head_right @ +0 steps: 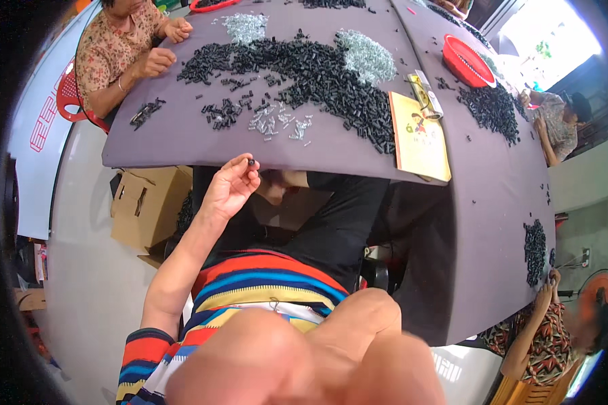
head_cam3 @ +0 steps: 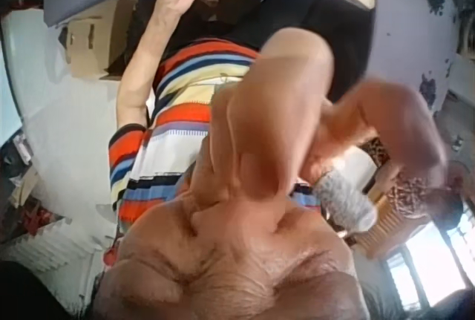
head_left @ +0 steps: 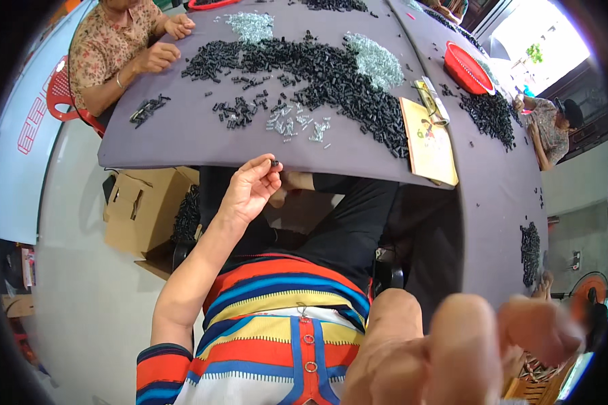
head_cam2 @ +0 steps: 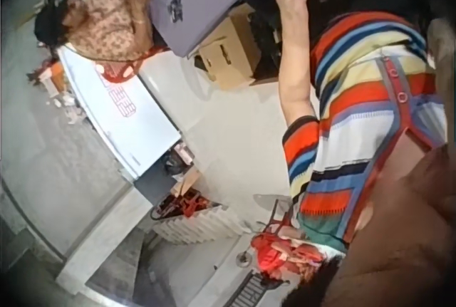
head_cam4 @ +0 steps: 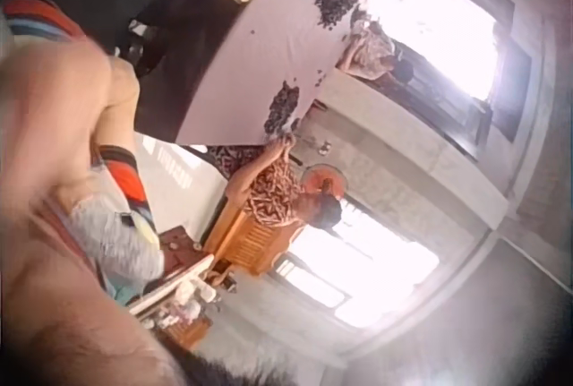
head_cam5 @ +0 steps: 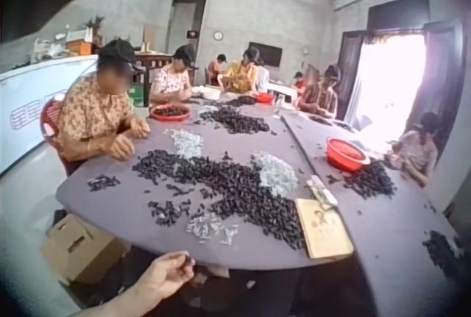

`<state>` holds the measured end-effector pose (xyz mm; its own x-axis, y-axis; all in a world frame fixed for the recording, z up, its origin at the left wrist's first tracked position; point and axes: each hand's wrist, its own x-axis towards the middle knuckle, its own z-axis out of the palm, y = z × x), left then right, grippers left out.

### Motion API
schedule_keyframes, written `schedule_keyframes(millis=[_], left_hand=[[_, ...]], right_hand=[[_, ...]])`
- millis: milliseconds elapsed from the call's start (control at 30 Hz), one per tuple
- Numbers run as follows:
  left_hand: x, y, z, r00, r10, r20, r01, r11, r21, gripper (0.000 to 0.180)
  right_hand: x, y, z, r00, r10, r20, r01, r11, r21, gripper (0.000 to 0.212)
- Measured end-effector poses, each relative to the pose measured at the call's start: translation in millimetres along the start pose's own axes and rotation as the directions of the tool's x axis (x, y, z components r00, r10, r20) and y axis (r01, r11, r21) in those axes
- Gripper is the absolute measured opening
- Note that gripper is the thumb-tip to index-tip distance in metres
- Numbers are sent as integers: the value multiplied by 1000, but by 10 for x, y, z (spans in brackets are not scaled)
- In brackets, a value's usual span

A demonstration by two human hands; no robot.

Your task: Assembling small plastic components onto silver connectors by hand at a workshop table.

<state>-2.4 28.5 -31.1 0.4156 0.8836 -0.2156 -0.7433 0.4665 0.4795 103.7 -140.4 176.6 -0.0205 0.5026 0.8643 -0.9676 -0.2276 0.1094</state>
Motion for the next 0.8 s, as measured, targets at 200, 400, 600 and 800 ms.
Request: schedule_keyframes(millis=[200, 400, 600, 800], left_hand=[[-33, -43, -25, 1000, -17, -13, 17, 1000, -17, 13], [-25, -37, -27, 1000, -17, -18, 17, 999, -28, 13], [11, -18, -30, 1000, -17, 2, 17, 1000, -17, 14], [7, -32, -3, 1000, -11, -12, 11, 1000, -19, 14]], right_hand=[[132, 20, 390, 841, -157, -518, -46, 933, -358, 53], [54, 29, 441, 813, -194, -549, -82, 896, -438, 37], [-160, -96, 248, 890, 76, -450, -94, 995, -16, 49], [-40, -485, 59, 869, -167, -466, -182, 768, -614, 50]])
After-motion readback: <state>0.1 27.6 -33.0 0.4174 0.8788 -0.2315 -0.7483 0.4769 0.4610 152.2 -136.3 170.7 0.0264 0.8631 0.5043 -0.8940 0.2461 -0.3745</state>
